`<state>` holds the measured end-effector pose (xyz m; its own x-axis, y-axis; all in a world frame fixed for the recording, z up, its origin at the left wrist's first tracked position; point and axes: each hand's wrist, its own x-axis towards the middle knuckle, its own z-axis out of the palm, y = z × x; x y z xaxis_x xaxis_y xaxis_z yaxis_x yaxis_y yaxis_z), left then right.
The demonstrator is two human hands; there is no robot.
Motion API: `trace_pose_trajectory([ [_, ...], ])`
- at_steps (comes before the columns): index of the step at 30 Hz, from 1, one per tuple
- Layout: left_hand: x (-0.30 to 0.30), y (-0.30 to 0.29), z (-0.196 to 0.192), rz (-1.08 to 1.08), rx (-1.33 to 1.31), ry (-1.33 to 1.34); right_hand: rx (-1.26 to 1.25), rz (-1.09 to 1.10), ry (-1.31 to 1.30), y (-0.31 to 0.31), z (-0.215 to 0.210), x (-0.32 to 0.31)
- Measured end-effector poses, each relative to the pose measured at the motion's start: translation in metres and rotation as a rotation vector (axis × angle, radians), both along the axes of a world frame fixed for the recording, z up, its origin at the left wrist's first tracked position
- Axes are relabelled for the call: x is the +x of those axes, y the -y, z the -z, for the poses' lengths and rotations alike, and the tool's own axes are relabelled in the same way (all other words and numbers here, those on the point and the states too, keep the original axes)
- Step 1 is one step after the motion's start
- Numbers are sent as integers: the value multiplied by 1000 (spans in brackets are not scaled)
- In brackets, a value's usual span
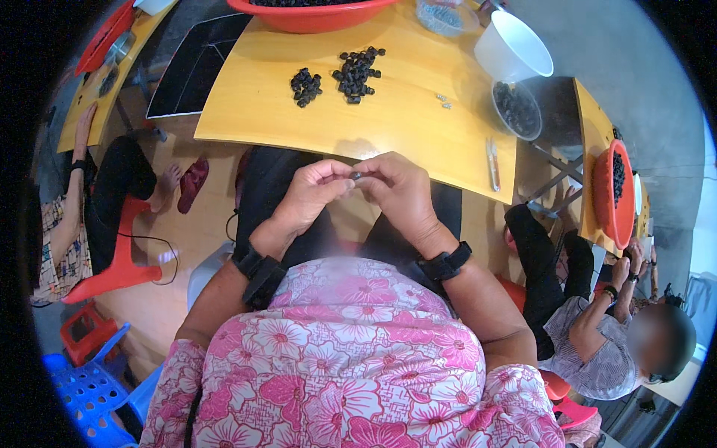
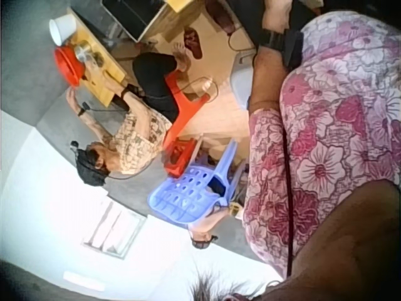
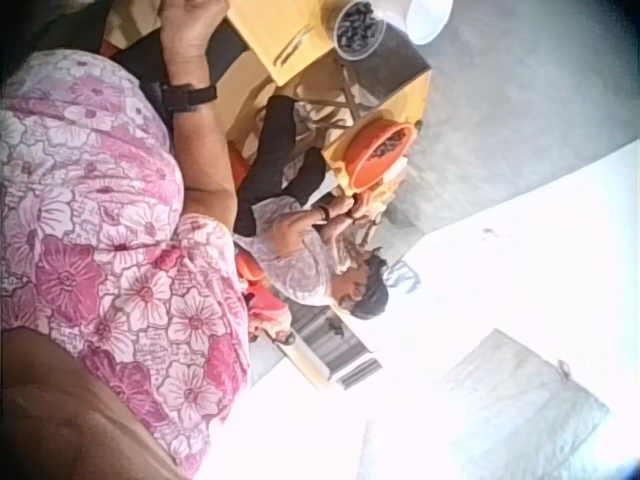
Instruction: Assembling small black plastic components by hand at a workbench.
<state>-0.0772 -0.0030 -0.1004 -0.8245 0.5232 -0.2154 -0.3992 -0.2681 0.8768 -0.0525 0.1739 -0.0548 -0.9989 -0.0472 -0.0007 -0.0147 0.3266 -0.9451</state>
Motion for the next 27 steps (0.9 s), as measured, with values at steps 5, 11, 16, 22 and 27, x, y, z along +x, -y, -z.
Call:
trace_pose_trajectory([
  [5,-1,-1,-4,-7,37,30,85,-13,-47,-1,3,-1],
  [11,-2,0,0,-7,40,16,328,-145,-320,-3,8,-3],
  [16,-2,-2,-3,-16,59,30,208,-47,-199,-2,11,-2],
  [22,-2,0,-1,-7,37,39,197,-65,-193,-2,8,-1],
  [27,-1,0,-2,-11,45,39,246,-95,-215,-2,7,0],
])
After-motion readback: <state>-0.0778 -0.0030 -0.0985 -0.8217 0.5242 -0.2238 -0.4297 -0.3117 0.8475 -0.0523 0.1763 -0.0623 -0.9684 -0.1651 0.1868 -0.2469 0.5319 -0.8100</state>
